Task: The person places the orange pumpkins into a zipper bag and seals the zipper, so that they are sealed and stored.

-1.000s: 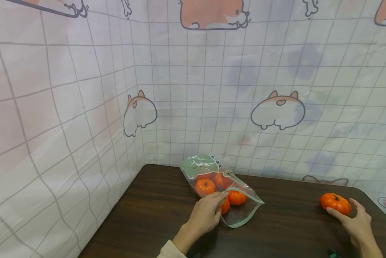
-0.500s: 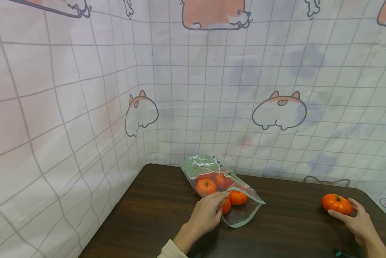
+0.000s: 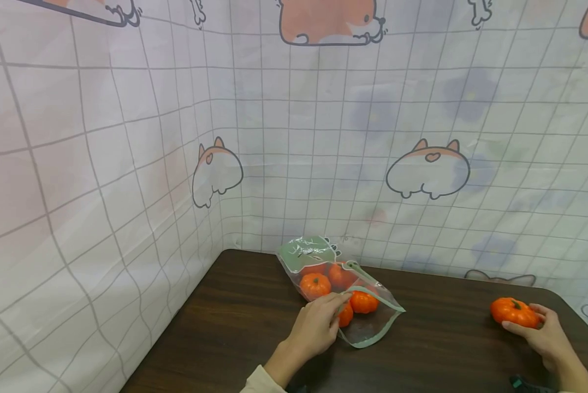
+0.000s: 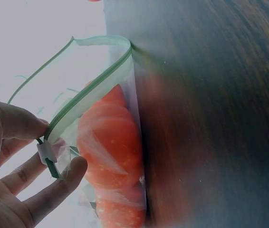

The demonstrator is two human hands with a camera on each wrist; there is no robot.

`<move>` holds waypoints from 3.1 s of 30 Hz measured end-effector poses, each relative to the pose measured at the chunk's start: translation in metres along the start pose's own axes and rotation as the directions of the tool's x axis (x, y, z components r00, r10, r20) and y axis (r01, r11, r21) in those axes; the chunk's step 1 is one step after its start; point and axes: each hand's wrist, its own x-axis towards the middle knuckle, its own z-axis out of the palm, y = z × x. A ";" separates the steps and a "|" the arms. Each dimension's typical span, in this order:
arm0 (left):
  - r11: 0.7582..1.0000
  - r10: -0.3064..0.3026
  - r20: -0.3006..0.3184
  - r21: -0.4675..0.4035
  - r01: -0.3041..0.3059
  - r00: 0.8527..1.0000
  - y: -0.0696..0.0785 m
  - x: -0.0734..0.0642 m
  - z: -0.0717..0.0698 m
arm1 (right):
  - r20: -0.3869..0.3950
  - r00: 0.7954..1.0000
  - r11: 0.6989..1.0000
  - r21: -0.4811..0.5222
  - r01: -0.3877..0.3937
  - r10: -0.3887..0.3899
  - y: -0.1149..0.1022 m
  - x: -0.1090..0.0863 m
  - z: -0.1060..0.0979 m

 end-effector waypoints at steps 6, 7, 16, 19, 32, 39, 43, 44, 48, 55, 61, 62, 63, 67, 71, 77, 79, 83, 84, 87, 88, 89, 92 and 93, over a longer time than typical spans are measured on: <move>1.000 0.002 -0.002 -0.005 -0.002 1.000 0.000 0.000 0.001 | -0.024 0.999 0.999 0.018 -0.032 0.032 0.002 0.001 0.003; 1.000 0.003 -0.003 -0.006 -0.003 1.000 -0.001 -0.001 0.001 | -0.022 0.999 1.000 0.013 -0.027 0.028 0.003 0.001 0.003; 1.000 0.008 -0.013 -0.025 -0.008 1.000 -0.001 -0.001 0.001 | -0.033 0.999 1.000 0.016 -0.011 0.012 0.003 -0.002 0.005; 1.000 0.005 -0.010 -0.025 -0.005 1.000 -0.001 -0.001 0.001 | -0.031 1.000 1.000 0.020 0.001 -0.001 0.003 -0.004 0.006; 1.000 -0.004 0.007 -0.015 0.004 1.000 -0.002 -0.001 0.000 | -0.007 1.000 1.000 0.005 0.014 -0.014 0.002 -0.013 0.008; 1.000 0.002 -0.007 -0.028 -0.002 1.000 -0.002 -0.001 0.001 | 0.033 0.998 0.998 -0.026 0.056 -0.055 -0.003 -0.024 0.007; 1.000 0.005 -0.010 -0.027 -0.005 1.000 -0.002 0.000 0.002 | 0.067 0.993 0.993 -0.067 0.096 -0.092 -0.009 -0.030 0.006; 1.000 0.005 -0.010 -0.025 -0.005 1.000 -0.001 0.000 0.002 | 0.074 0.992 0.992 -0.075 0.106 -0.100 -0.011 -0.032 0.007; 1.000 -0.004 -0.002 -0.028 0.004 1.000 0.000 0.000 0.001 | 0.100 0.986 0.985 -0.093 0.142 -0.133 -0.020 -0.038 0.010; 0.999 -0.010 0.001 -0.031 0.010 1.000 0.000 0.000 0.000 | 0.098 0.978 0.976 -0.101 0.193 -0.183 -0.037 -0.046 0.018; 1.000 -0.009 0.006 -0.027 0.009 1.000 0.000 0.000 0.000 | 0.105 0.966 0.966 -0.083 0.244 -0.235 -0.057 -0.051 0.027; 1.000 -0.009 0.006 -0.027 0.009 1.000 0.000 0.000 0.000 | 0.109 0.964 0.964 -0.078 0.253 -0.244 -0.060 -0.053 0.029; 1.000 -0.010 0.006 -0.026 0.010 1.000 0.000 0.000 0.000 | 0.112 0.961 0.962 -0.074 0.262 -0.253 -0.063 -0.054 0.031; 1.000 -0.006 0.002 -0.023 0.006 1.000 0.000 0.000 0.001 | 0.113 0.945 0.948 -0.048 0.314 -0.307 -0.074 -0.060 0.038; 1.000 0.001 -0.002 -0.021 -0.002 1.000 0.000 0.000 0.001 | 0.109 0.924 0.928 -0.039 0.371 -0.365 -0.086 -0.066 0.045; 1.000 0.007 -0.013 -0.019 -0.008 1.000 -0.001 0.001 0.001 | 0.125 0.898 0.903 -0.030 0.429 -0.423 -0.102 -0.072 0.053; 1.000 0.007 -0.012 -0.021 -0.007 1.000 0.000 0.001 0.000 | 0.136 0.889 0.897 -0.014 0.443 -0.437 -0.106 -0.074 0.055; 1.000 0.008 -0.009 -0.021 -0.008 1.000 0.000 0.000 0.000 | 0.154 0.874 0.886 0.017 0.464 -0.461 -0.113 -0.077 0.060; 1.000 0.008 -0.009 -0.020 -0.008 1.000 0.000 0.000 0.000 | 0.156 0.869 0.881 0.019 0.473 -0.470 -0.114 -0.077 0.062; 1.000 0.005 -0.007 -0.018 -0.005 1.000 0.000 0.000 0.000 | 0.164 0.859 0.873 0.024 0.488 -0.485 -0.119 -0.079 0.065; 1.000 0.004 -0.007 -0.018 -0.004 1.000 0.000 0.000 0.000 | 0.168 0.856 0.870 0.028 0.492 -0.489 -0.120 -0.080 0.067; 1.000 0.002 -0.005 -0.020 -0.002 1.000 0.000 0.000 0.000 | 0.171 0.852 0.867 0.033 0.496 -0.494 -0.121 -0.081 0.068; 1.000 0.004 -0.004 -0.019 -0.004 1.000 0.000 0.000 0.000 | 0.181 0.842 0.860 0.049 0.509 -0.508 -0.124 -0.083 0.071; 1.000 0.004 -0.004 -0.020 -0.004 1.000 0.000 0.000 0.000 | 0.182 0.839 0.857 0.051 0.513 -0.514 -0.125 -0.084 0.072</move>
